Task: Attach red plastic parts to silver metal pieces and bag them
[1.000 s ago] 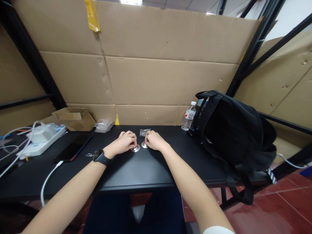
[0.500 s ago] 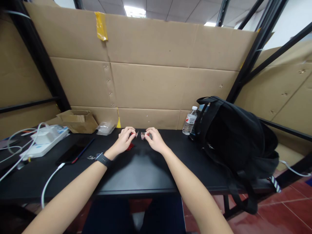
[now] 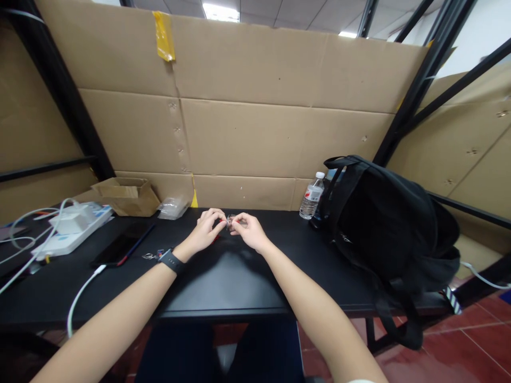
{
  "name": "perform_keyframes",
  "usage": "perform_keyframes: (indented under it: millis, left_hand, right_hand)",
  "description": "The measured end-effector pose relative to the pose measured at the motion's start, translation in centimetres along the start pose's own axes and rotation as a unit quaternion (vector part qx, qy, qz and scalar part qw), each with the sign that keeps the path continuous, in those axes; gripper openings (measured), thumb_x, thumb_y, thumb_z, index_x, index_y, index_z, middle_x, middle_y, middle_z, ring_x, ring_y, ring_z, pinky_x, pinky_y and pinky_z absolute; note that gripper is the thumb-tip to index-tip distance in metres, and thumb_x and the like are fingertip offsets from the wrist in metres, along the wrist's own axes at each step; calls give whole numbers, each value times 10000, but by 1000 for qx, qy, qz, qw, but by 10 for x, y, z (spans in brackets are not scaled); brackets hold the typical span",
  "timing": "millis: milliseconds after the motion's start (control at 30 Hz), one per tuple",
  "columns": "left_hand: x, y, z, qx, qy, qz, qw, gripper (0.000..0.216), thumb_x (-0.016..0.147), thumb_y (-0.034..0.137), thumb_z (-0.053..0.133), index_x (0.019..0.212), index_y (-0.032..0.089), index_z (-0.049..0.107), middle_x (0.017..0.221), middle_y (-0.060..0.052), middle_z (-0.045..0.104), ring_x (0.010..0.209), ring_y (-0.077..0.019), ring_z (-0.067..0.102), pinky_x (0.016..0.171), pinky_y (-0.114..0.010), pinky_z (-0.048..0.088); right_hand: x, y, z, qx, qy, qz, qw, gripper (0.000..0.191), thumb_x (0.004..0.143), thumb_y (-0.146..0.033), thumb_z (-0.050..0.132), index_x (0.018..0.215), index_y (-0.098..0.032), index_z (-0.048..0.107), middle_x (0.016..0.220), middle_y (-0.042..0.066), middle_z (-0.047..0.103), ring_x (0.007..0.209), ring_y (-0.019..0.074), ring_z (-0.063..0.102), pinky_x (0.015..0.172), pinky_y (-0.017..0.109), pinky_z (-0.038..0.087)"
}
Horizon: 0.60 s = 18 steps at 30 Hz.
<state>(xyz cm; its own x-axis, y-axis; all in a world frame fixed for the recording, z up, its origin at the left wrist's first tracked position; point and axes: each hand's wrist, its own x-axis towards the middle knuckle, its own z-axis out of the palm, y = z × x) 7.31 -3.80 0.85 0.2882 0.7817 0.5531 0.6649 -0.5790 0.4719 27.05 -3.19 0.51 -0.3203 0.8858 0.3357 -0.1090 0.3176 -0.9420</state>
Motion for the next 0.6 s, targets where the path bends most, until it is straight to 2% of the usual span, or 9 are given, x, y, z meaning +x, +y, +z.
perform_keyframes:
  millis: [100, 300, 500, 600]
  left_hand:
    - [0, 1, -1, -1, 3, 3, 1000, 173, 986, 398, 503, 972, 260, 607, 1174, -32, 607, 1152, -249, 493, 933, -403, 368]
    - [0, 2, -2, 0, -6, 7, 1000, 180, 979, 405, 516, 970, 259, 620, 1165, -38, 623, 1159, -252, 495, 938, -411, 366]
    - [0, 5, -2, -1, -6, 5, 1000, 149, 964, 381, 543, 960, 257, 626, 1142, -32, 632, 1142, -246, 506, 953, -405, 372]
    - [0, 6, -2, -3, -6, 6, 1000, 155, 964, 385, 540, 952, 254, 622, 1128, -31, 635, 1131, -245, 509, 946, -401, 377]
  right_hand:
    - [0, -3, -1, 1, 3, 4, 1000, 352, 760, -469, 789, 833, -168, 622, 905, 50, 703, 828, 183, 718, 782, 359, 617]
    - [0, -5, -2, -5, 3, 8, 1000, 369, 752, -487, 791, 822, -170, 615, 907, 44, 698, 806, 174, 723, 752, 336, 625]
    - [-2, -6, -4, 8, -20, 40, 999, 397, 761, -502, 782, 859, -177, 576, 1035, 66, 683, 752, 177, 750, 686, 305, 630]
    - [-3, -8, -4, 20, -29, 30, 999, 389, 774, -473, 780, 969, -205, 577, 1079, 60, 676, 745, 162, 748, 698, 303, 633]
